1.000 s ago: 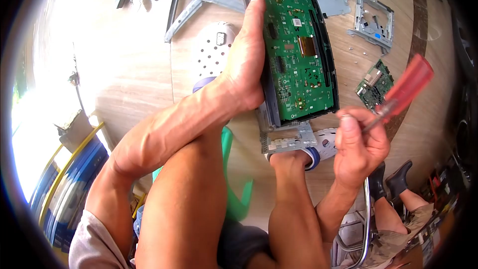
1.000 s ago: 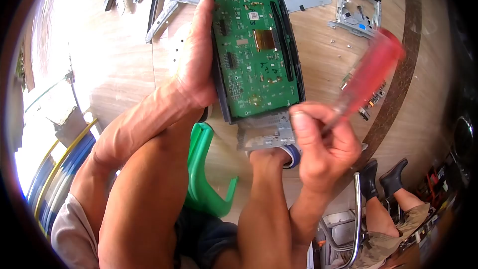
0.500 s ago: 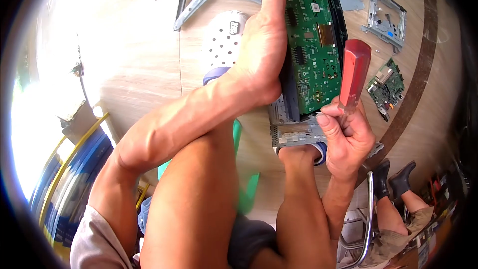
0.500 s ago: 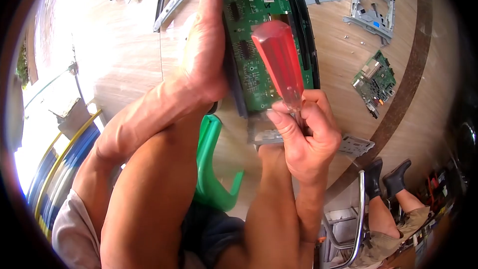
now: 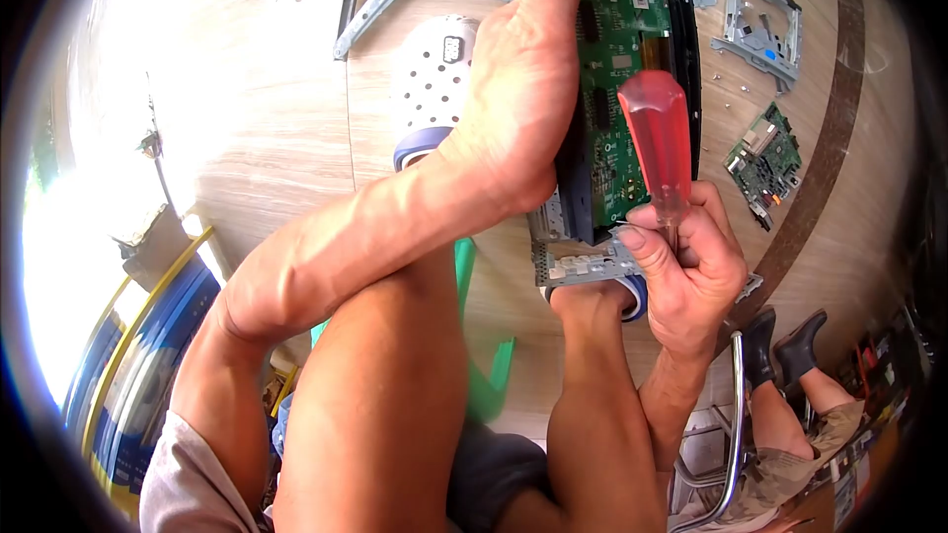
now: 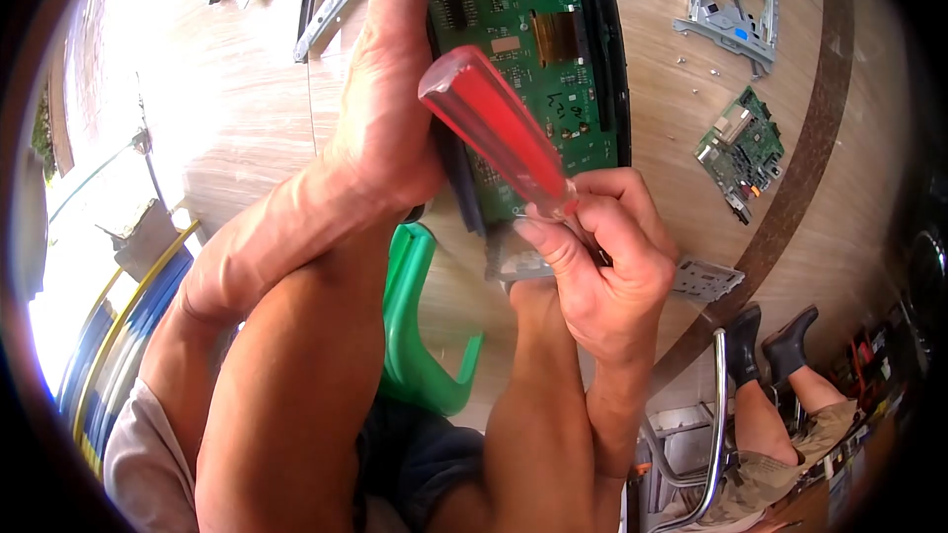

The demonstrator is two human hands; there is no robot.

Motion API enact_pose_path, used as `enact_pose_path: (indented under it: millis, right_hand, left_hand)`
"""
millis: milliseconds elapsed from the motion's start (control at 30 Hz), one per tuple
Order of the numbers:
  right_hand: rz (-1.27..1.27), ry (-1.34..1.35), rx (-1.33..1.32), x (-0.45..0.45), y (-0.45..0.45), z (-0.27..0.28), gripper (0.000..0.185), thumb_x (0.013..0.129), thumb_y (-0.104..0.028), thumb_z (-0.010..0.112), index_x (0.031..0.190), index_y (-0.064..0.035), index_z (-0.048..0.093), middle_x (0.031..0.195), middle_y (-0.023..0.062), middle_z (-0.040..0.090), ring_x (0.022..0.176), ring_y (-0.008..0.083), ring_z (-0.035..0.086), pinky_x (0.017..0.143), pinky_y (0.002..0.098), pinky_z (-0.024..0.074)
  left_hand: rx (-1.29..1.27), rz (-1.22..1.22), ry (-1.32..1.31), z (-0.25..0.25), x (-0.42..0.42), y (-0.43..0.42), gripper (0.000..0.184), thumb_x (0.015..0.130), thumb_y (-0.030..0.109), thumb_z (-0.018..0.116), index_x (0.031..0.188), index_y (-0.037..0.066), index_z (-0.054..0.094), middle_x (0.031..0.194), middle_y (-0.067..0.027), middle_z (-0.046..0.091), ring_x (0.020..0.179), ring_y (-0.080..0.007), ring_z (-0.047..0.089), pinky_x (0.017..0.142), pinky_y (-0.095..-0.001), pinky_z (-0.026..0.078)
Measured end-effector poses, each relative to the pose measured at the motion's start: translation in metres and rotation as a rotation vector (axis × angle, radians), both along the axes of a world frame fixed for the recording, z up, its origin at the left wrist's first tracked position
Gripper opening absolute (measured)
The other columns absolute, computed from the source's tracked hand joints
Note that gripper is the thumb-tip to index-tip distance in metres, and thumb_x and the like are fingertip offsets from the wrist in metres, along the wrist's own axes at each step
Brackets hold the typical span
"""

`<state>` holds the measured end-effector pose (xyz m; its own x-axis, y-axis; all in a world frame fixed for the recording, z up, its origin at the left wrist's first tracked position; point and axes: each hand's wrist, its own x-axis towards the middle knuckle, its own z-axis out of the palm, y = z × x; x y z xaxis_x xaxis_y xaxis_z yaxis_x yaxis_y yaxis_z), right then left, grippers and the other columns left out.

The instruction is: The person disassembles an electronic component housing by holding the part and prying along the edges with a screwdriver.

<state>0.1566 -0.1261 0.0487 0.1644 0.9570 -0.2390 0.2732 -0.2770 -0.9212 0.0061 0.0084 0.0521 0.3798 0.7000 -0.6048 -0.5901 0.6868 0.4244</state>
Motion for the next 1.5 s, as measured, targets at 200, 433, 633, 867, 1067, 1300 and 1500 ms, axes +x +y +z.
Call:
enact_pose_path:
  millis: [200,433,633,867,1067,1300,1500]
  right_hand:
    - [0.037,-0.068,0.004,0.0,0.002,0.002,0.018,0.079,0.0,0.084,0.089,0.0035,0.07,0.089,0.0069,0.063,0.07,0.0136,0.058,0.06,0.027,0.0466]
    - [0.069,-0.085,-0.001,-0.001,0.005,0.006,0.018,0.078,0.003,0.083,0.09,0.004,0.07,0.088,0.0068,0.063,0.07,0.0148,0.059,0.061,0.0277,0.0475]
    - [0.082,-0.087,-0.047,-0.001,0.01,0.013,0.019,0.077,0.004,0.083,0.091,0.0049,0.07,0.088,0.0076,0.063,0.072,0.0166,0.063,0.062,0.0289,0.0498]
    - [0.115,-0.101,-0.064,0.001,0.013,0.016,0.021,0.075,0.002,0.084,0.091,0.0052,0.07,0.087,0.0088,0.063,0.072,0.018,0.064,0.062,0.0298,0.0505]
    - [0.108,-0.073,-0.07,0.001,0.01,0.011,0.021,0.075,0.001,0.084,0.09,0.0044,0.07,0.086,0.0088,0.063,0.07,0.018,0.063,0.061,0.0293,0.0497]
    - [0.041,0.097,-0.16,-0.001,0.008,0.008,0.02,0.077,0.002,0.084,0.091,0.0056,0.07,0.089,0.0061,0.063,0.075,0.0131,0.065,0.064,0.0261,0.0508]
    - [0.024,0.185,-0.187,-0.002,0.008,0.005,0.021,0.078,0.004,0.083,0.093,0.007,0.07,0.091,0.0046,0.063,0.079,0.0124,0.068,0.067,0.0243,0.0524]
  left_hand:
    - [0.036,0.001,0.017,0.011,0.001,0.005,0.063,0.104,0.059,0.042,0.144,0.011,0.05,0.135,-0.0115,0.06,0.128,-0.027,0.053,0.113,-0.045,0.041]
    - [0.06,0.0,0.027,0.017,0.001,0.008,0.064,0.104,0.059,0.042,0.147,0.012,0.048,0.138,-0.0119,0.059,0.133,-0.028,0.051,0.116,-0.0457,0.039]
    - [0.06,-0.004,0.029,0.016,0.002,0.007,0.064,0.104,0.058,0.042,0.146,0.012,0.048,0.138,-0.0118,0.059,0.132,-0.0278,0.051,0.116,-0.0455,0.039]
    - [0.054,-0.011,0.027,0.015,0.002,0.005,0.063,0.104,0.058,0.043,0.146,0.011,0.049,0.137,-0.0117,0.059,0.131,-0.0276,0.052,0.115,-0.0454,0.039]
    - [0.048,-0.015,0.026,0.014,0.0,0.002,0.063,0.104,0.058,0.043,0.146,0.011,0.049,0.137,-0.0116,0.059,0.13,-0.0274,0.052,0.114,-0.0452,0.04]
    - [0.043,-0.019,0.024,0.011,0.0,0.003,0.063,0.104,0.058,0.043,0.145,0.011,0.049,0.136,-0.0116,0.06,0.13,-0.0272,0.052,0.114,-0.045,0.04]
    - [0.035,-0.025,0.019,0.009,-0.001,0.002,0.063,0.104,0.058,0.043,0.145,0.011,0.049,0.136,-0.0115,0.06,0.129,-0.027,0.053,0.113,-0.0449,0.041]
